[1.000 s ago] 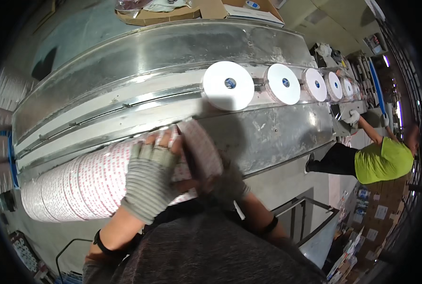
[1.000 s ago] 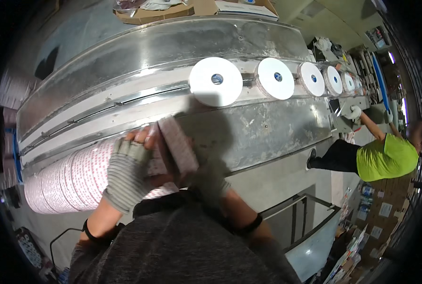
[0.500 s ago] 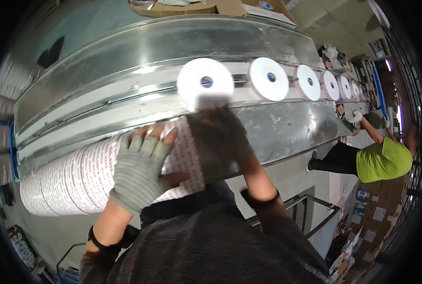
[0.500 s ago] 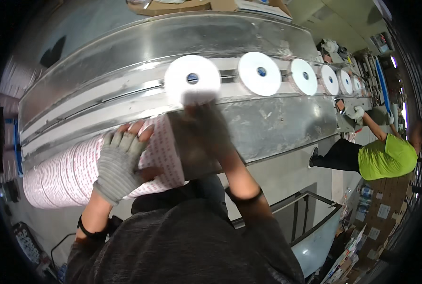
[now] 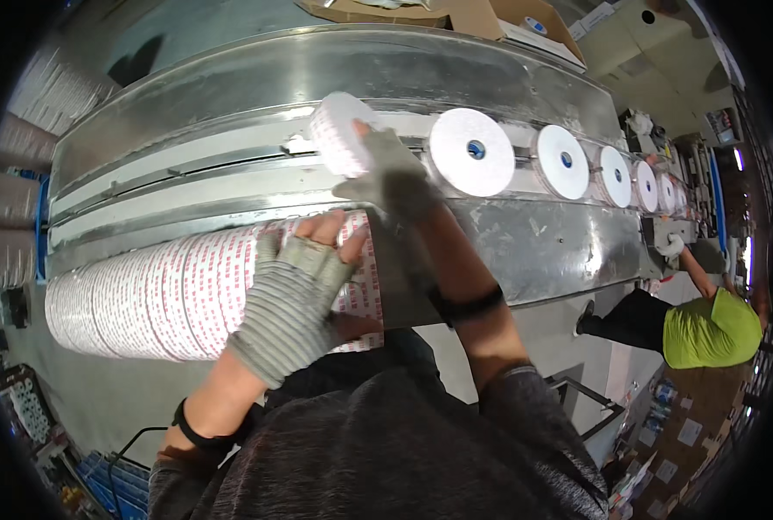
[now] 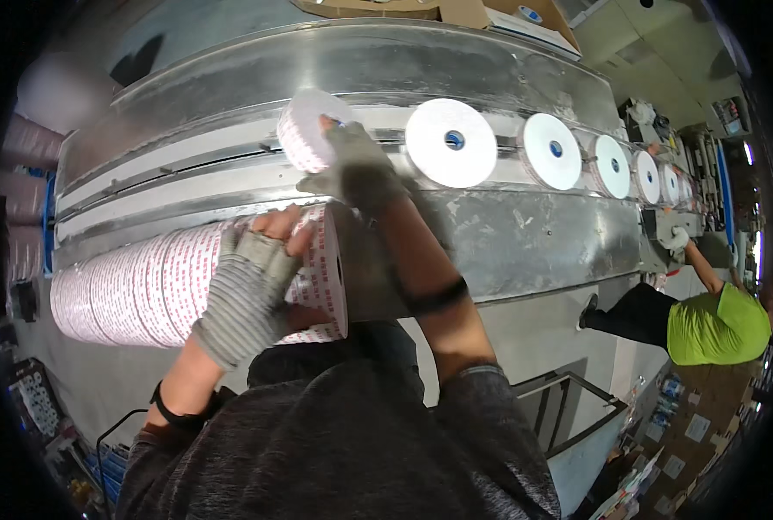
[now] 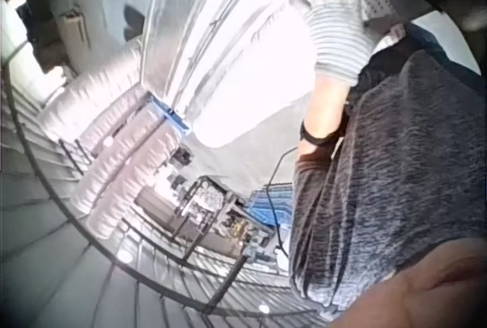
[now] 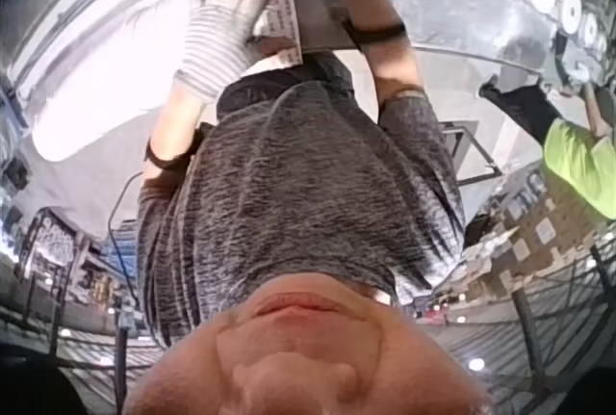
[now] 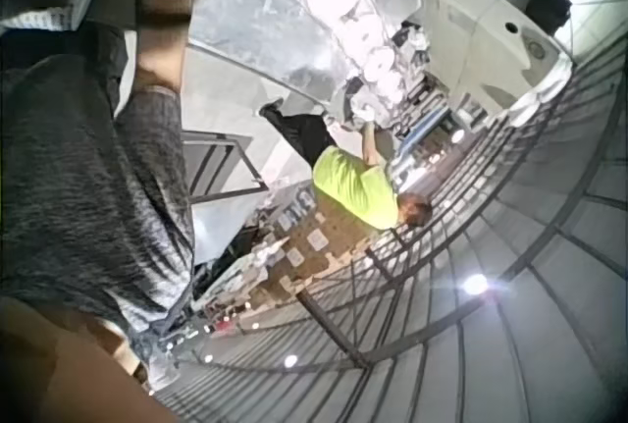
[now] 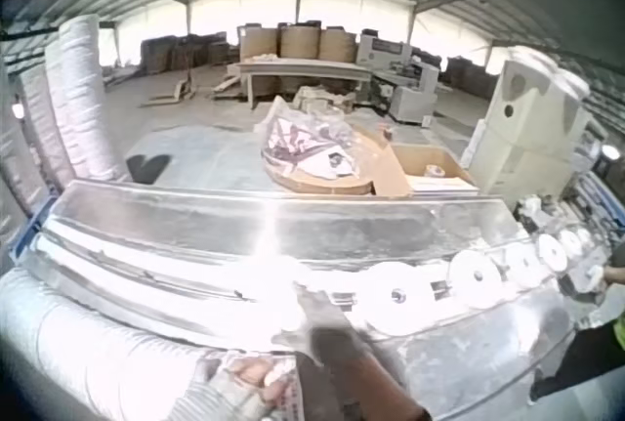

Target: Manually sort and arrange white circular rolls on a metal conveyor belt surface.

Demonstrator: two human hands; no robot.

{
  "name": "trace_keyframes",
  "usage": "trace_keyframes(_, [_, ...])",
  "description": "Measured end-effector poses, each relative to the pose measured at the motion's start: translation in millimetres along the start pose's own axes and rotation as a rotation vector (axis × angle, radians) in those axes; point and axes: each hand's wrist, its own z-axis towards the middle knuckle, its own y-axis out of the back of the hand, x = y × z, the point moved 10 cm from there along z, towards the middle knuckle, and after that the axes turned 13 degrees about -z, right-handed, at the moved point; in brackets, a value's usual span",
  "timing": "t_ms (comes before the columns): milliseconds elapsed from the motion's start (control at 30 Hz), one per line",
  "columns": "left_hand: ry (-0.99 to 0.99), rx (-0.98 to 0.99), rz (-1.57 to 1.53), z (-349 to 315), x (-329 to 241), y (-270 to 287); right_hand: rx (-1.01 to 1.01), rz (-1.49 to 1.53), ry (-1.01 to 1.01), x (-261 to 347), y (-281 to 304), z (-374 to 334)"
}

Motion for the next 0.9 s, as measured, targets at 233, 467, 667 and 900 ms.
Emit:
trace_keyframes(233, [0.175,0.071,0.113,-57.0,96.2,39.8,0.076,0.347,-0.201,-4.2,-21.5,-31.0])
trace_keyframes(467, [0.173,0.186,0.08,-35.4,119.6,33.1,0.126,0.183,-0.614,110.0,14.5,-151.4])
trace_keyframes(667, [0.046,0.204,0.129,-51.9,83.5,23.2,-0.023,0.859,-0.785,15.1,-12.4,-152.2])
trace_keyframes(900, [-0.058,0.123,-0.11,-32.4,110.7,61.6,-0.273,1.353,-0.866,21.5,23.7,-91.7])
